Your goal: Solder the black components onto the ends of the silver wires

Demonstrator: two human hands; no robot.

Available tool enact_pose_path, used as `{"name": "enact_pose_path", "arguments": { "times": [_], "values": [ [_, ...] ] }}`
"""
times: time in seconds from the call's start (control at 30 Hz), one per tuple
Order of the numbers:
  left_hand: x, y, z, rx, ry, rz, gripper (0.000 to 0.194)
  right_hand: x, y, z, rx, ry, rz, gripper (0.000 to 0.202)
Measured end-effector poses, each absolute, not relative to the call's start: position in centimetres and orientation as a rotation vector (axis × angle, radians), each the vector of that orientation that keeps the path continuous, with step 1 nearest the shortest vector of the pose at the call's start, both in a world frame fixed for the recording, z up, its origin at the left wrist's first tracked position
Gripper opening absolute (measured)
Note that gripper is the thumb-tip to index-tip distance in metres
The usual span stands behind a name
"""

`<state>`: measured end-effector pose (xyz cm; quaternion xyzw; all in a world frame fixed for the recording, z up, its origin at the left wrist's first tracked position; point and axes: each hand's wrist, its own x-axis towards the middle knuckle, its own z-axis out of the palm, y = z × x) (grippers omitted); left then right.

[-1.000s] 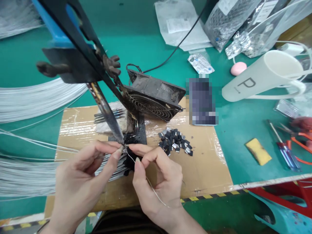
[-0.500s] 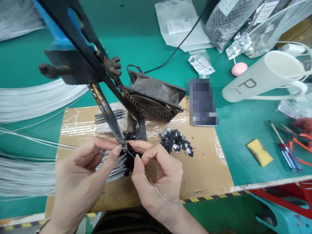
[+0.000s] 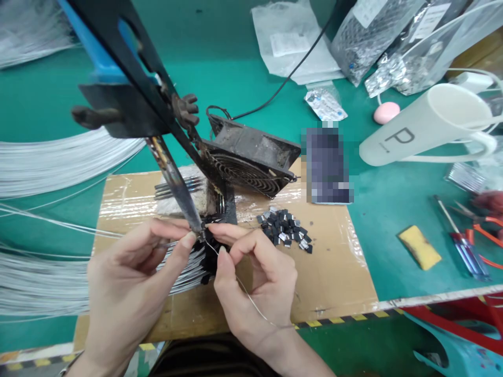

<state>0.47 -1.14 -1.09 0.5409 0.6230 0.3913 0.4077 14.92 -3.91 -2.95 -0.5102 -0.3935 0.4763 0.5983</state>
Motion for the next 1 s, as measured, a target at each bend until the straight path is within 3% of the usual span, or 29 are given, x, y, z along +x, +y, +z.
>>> {"name": "enact_pose_path", "arguments": {
  "times": [1.0],
  "values": [
    [0.26, -1.19, -1.39, 1.396, 1.583, 1.048, 0.011, 14.80, -4.05, -3.10, -1.136, -0.955, 1.061, 0.021]
  ]
}}
